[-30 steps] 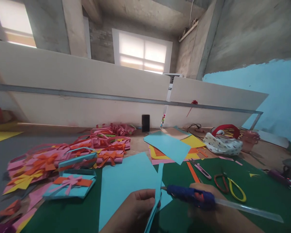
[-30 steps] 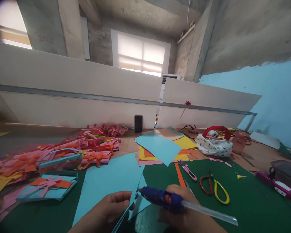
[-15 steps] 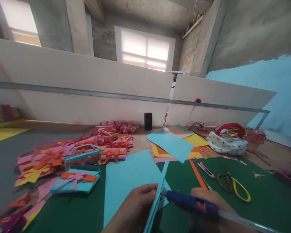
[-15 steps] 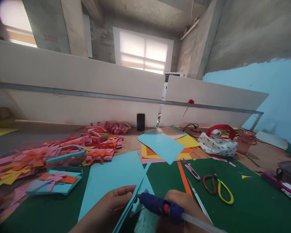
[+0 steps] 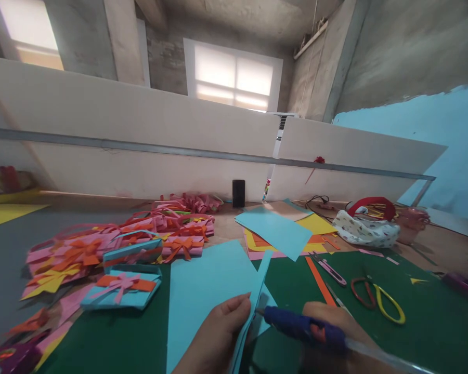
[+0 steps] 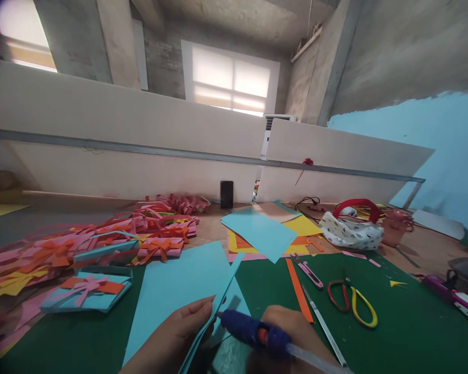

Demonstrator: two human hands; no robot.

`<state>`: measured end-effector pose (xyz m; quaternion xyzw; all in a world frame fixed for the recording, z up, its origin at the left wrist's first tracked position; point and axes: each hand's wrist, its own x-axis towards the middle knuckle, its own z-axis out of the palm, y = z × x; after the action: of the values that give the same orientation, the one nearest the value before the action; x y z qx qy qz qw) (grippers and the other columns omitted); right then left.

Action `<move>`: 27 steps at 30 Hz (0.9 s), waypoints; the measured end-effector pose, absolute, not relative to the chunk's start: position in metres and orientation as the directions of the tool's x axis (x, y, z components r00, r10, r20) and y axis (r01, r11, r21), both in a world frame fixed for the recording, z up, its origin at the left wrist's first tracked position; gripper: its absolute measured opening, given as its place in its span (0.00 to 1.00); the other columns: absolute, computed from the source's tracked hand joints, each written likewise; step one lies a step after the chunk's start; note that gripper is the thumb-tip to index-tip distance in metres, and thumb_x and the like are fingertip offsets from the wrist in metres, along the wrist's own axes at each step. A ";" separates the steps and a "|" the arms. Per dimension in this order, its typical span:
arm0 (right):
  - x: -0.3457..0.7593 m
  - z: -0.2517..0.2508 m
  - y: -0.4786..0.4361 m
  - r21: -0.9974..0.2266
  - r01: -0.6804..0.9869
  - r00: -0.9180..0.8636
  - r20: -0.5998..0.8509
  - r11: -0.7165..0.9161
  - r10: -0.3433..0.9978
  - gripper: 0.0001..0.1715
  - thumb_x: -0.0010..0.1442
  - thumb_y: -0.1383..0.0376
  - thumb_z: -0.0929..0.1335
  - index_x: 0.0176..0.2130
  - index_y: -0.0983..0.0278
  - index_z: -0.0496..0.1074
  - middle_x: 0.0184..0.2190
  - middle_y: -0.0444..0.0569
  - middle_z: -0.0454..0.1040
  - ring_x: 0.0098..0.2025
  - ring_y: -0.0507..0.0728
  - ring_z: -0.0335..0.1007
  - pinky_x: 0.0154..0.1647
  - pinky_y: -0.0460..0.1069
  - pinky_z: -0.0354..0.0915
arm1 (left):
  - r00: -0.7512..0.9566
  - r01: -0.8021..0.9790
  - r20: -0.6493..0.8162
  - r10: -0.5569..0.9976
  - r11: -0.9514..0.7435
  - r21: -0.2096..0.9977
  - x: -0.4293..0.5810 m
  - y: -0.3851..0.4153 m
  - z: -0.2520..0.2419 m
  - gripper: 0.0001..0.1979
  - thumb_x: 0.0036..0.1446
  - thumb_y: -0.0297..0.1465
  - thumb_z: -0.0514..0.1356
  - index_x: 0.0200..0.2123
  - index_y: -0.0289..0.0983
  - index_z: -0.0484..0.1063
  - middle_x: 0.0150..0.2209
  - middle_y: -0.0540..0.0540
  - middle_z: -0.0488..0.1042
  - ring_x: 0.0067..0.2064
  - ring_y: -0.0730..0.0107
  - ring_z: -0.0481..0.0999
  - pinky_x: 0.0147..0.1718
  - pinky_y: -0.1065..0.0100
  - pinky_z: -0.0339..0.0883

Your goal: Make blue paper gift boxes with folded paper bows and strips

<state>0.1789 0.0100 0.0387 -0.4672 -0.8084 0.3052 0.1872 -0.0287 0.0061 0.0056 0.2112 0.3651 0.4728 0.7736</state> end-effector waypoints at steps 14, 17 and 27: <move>0.172 0.028 0.011 -0.604 0.612 -0.595 0.075 0.511 0.800 0.24 0.51 0.47 0.64 0.20 0.63 0.58 0.21 0.41 0.61 0.22 0.49 0.54 0.22 0.44 0.49 | 0.199 -0.591 -0.448 0.872 0.471 0.654 -0.026 0.006 -0.004 0.12 0.45 0.37 0.67 0.28 0.34 0.72 0.19 0.50 0.71 0.21 0.74 0.71 0.23 0.73 0.65; 0.172 0.026 0.012 -0.596 0.617 -0.581 0.096 0.514 0.808 0.24 0.50 0.48 0.65 0.20 0.63 0.57 0.20 0.41 0.60 0.22 0.49 0.54 0.22 0.44 0.49 | 0.181 -0.594 -0.436 0.882 0.451 0.666 -0.026 0.006 -0.002 0.11 0.46 0.36 0.66 0.28 0.33 0.72 0.18 0.51 0.70 0.20 0.76 0.69 0.21 0.74 0.64; 0.169 -0.031 0.017 -0.431 0.595 -0.690 0.158 0.678 0.706 0.32 0.61 0.44 0.50 0.21 0.62 0.60 0.20 0.43 0.60 0.23 0.51 0.54 0.24 0.46 0.48 | 0.151 -0.599 -0.449 0.881 0.442 0.667 -0.031 0.008 -0.007 0.13 0.45 0.37 0.66 0.30 0.34 0.73 0.16 0.56 0.61 0.16 0.83 0.60 0.15 0.79 0.53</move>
<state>0.1691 0.0175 -0.0307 -0.3604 -0.9024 0.1757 0.1580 -0.0309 0.0085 -0.0074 0.1687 0.4176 0.5003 0.7395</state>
